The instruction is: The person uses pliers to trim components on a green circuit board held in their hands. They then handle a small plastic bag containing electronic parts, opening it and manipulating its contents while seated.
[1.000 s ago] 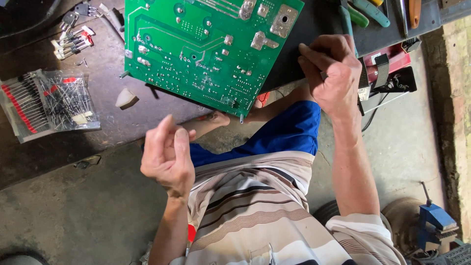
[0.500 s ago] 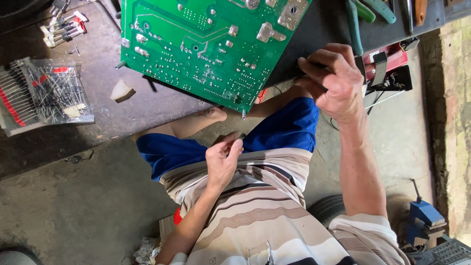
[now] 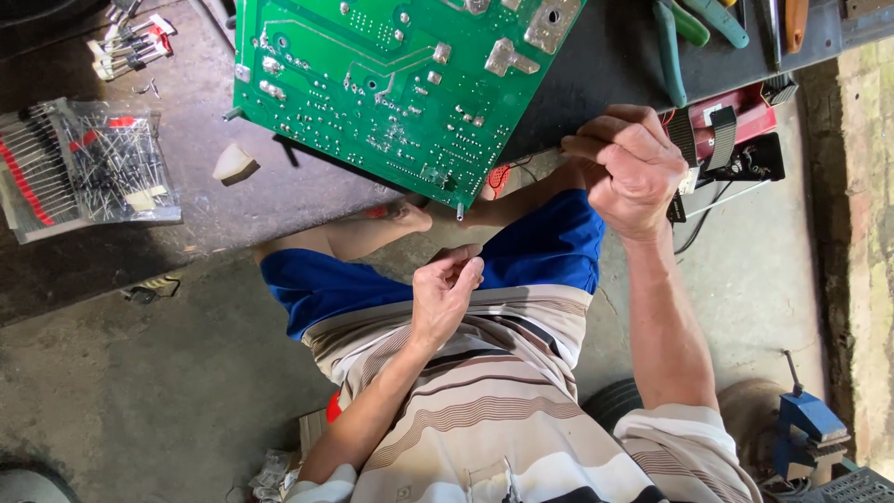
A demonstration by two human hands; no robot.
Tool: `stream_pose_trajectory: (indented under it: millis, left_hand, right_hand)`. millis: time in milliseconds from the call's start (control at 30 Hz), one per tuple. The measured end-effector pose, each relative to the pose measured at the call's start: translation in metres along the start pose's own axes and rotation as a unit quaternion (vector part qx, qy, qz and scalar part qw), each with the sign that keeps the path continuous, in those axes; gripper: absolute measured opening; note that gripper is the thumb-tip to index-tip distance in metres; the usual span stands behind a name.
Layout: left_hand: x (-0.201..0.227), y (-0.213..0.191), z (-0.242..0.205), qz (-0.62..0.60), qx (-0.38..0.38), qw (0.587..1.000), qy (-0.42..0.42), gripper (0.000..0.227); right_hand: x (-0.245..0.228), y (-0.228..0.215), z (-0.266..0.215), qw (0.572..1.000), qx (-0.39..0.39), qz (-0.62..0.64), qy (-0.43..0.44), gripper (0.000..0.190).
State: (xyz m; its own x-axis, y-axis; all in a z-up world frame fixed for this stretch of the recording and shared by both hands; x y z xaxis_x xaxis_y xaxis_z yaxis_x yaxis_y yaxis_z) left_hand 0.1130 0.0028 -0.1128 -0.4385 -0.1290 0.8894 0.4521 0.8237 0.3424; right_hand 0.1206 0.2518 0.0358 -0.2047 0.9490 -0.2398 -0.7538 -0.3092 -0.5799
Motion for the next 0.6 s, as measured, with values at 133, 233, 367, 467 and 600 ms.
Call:
stream_pose_trajectory:
  millis: [133, 233, 367, 467, 600]
  left_hand:
    - [0.01, -0.003, -0.003, 0.005, 0.005, 1.0, -0.003, 0.025]
    - [0.026, -0.001, -0.006, 0.005, 0.006, 1.0, 0.006, 0.023]
    - [0.059, -0.005, -0.011, 0.0, 0.007, 0.998, 0.067, 0.02]
    - [0.08, -0.012, -0.019, -0.049, 0.007, 0.994, 0.093, 0.02]
    - [0.114, -0.026, -0.032, -0.115, 0.024, 0.986, 0.121, 0.025]
  right_hand:
    - [-0.008, 0.001, 0.011, 1.0, 0.012, 0.006, 0.007, 0.018]
    - [-0.014, -0.001, 0.013, 0.999, 0.015, 0.035, 0.036, 0.019]
    - [-0.057, 0.002, 0.011, 0.971, 0.0, 0.167, 0.171, 0.018]
    - [-0.103, 0.031, -0.004, 0.864, 0.028, 0.398, 0.307, 0.018]
    - [-0.145, 0.072, -0.037, 0.743, 0.012, 0.547, 0.384, 0.019]
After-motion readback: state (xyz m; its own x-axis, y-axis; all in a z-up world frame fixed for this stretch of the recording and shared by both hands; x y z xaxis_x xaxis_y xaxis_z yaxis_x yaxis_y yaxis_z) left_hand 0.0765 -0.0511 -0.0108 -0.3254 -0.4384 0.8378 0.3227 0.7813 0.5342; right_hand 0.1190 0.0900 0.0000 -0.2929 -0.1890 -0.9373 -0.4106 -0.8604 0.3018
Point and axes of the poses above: each hand's wrist, its own z-axis towards the middle knuckle, its own y-axis out of the palm, x = y × z, the point moved 6 cm from there along z, towards the middle knuckle, and after that the axes turned 10 degrees about -z, right-handed, at the moved point
